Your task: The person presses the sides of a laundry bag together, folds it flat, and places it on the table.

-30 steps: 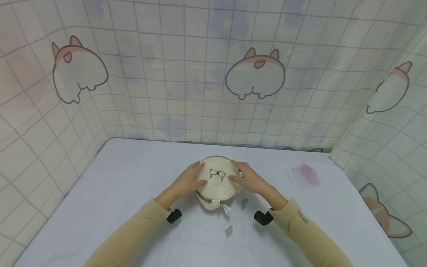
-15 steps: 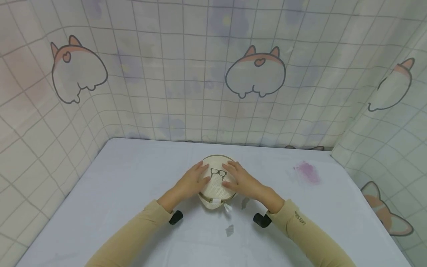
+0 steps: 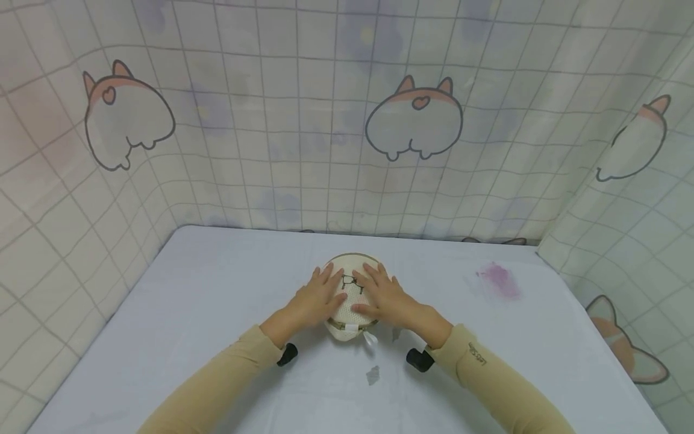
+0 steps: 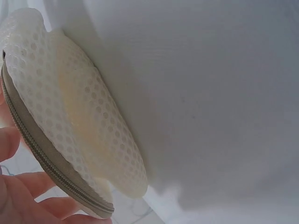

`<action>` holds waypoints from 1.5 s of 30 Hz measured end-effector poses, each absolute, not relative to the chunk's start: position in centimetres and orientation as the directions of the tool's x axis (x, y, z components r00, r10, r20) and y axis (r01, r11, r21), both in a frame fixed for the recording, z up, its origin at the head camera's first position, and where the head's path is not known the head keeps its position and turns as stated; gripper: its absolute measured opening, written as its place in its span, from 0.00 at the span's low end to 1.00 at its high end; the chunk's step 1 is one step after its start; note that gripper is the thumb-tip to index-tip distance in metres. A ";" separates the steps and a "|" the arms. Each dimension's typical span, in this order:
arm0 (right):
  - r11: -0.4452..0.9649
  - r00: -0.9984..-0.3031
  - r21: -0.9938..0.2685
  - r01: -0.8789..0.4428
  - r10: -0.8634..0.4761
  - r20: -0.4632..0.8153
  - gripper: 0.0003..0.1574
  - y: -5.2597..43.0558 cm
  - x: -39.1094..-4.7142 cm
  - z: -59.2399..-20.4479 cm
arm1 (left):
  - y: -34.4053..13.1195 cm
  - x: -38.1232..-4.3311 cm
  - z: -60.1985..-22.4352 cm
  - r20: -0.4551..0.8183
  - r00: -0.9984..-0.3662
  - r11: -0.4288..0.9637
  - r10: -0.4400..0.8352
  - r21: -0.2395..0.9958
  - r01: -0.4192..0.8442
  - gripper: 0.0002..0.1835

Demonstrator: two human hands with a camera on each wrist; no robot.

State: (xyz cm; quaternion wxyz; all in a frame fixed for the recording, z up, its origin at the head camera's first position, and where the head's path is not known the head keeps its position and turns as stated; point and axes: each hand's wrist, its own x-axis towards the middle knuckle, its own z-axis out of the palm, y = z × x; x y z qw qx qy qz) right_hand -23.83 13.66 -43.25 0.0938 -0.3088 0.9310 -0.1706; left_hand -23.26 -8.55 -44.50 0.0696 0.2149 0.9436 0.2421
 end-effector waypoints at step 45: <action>0.813 -0.790 -0.255 -0.523 -0.575 -0.211 0.60 13.2 -23.8 -44.7 | -8.9 -23.5 -45.6 -0.136 -0.831 0.831 0.539 0.245 0.499 0.39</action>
